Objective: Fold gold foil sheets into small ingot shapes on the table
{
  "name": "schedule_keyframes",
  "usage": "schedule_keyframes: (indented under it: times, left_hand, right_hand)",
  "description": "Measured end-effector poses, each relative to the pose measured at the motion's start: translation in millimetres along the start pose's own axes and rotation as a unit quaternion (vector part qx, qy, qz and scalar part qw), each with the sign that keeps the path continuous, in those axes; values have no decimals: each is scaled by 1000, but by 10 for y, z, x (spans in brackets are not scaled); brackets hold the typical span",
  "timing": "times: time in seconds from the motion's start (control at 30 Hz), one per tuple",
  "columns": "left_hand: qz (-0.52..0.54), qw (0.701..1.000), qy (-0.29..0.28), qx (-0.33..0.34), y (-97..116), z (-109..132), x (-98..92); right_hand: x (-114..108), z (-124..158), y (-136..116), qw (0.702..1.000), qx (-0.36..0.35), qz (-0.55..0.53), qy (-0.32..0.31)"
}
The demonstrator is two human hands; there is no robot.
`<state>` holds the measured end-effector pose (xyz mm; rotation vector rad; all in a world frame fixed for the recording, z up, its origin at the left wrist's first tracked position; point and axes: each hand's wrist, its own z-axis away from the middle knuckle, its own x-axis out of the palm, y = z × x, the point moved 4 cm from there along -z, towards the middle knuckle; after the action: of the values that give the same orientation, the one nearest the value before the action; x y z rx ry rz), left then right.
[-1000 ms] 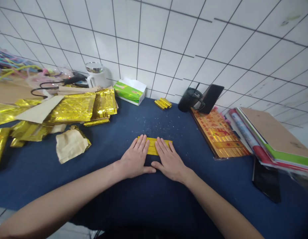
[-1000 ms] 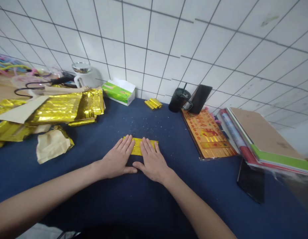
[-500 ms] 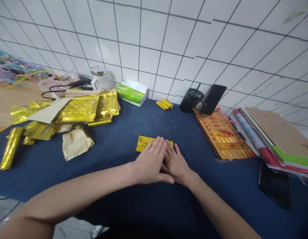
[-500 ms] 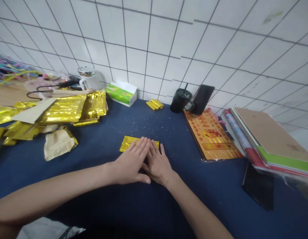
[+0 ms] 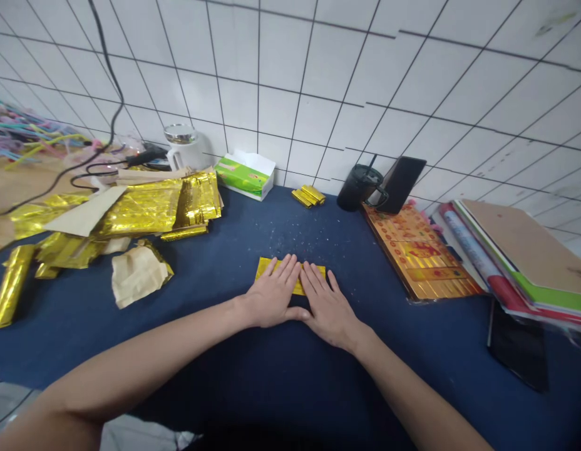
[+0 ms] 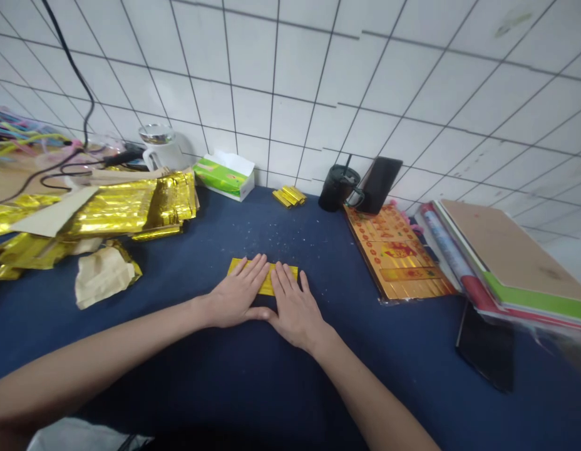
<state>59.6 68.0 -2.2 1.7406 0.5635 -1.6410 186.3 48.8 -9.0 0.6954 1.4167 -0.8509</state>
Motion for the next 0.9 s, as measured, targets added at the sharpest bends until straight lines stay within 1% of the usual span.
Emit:
schedule_keyframes:
  times: [0.13, 0.23, 0.33, 0.43, 0.5, 0.57, 0.63, 0.67, 0.7, 0.77, 0.83, 0.9]
  left_hand:
    - [-40, 999, -4, -28, -169, 153, -2]
    - [-65, 997, 8, -39, -257, 229, 12]
    - [-76, 996, 20, -44, -292, 259, 36]
    - [-76, 996, 25, -43, -292, 258, 58]
    - [-77, 996, 24, -43, -286, 252, 62]
    - [-85, 995, 9, -45, -276, 248, 64]
    - [-92, 995, -18, -40, -258, 244, 65]
    - [-94, 995, -29, -35, -248, 243, 63]
    - [-94, 994, -35, -32, -239, 241, 60]
    - [-90, 995, -36, -31, -233, 239, 55]
    - [-85, 995, -24, -38, -244, 239, 53]
    - [-79, 996, -3, -44, -260, 243, 48]
  right_hand:
    - [-21, -3, -15, 1000, 13, -21, -2]
    - [-27, 1, -11, 999, 23, -31, -11]
    - [-57, 14, 11, 999, 19, -43, -25]
    - [-154, -11, -10, 997, 29, -59, -43]
    - [-261, -84, -107, 996, 41, -67, -33]
    - [-350, -211, -306, 996, 12, -82, -18]
    - [-376, -363, -527, 993, -25, -115, -16]
    - [-360, -434, -613, 991, -35, -131, -23]
    - [-330, -495, -665, 989, -30, -142, -30]
    - [-252, -559, -683, 988, -23, -147, -33]
    - [-171, -535, -589, 990, -17, -133, -29]
    - [-101, -434, -419, 994, -6, -107, -25]
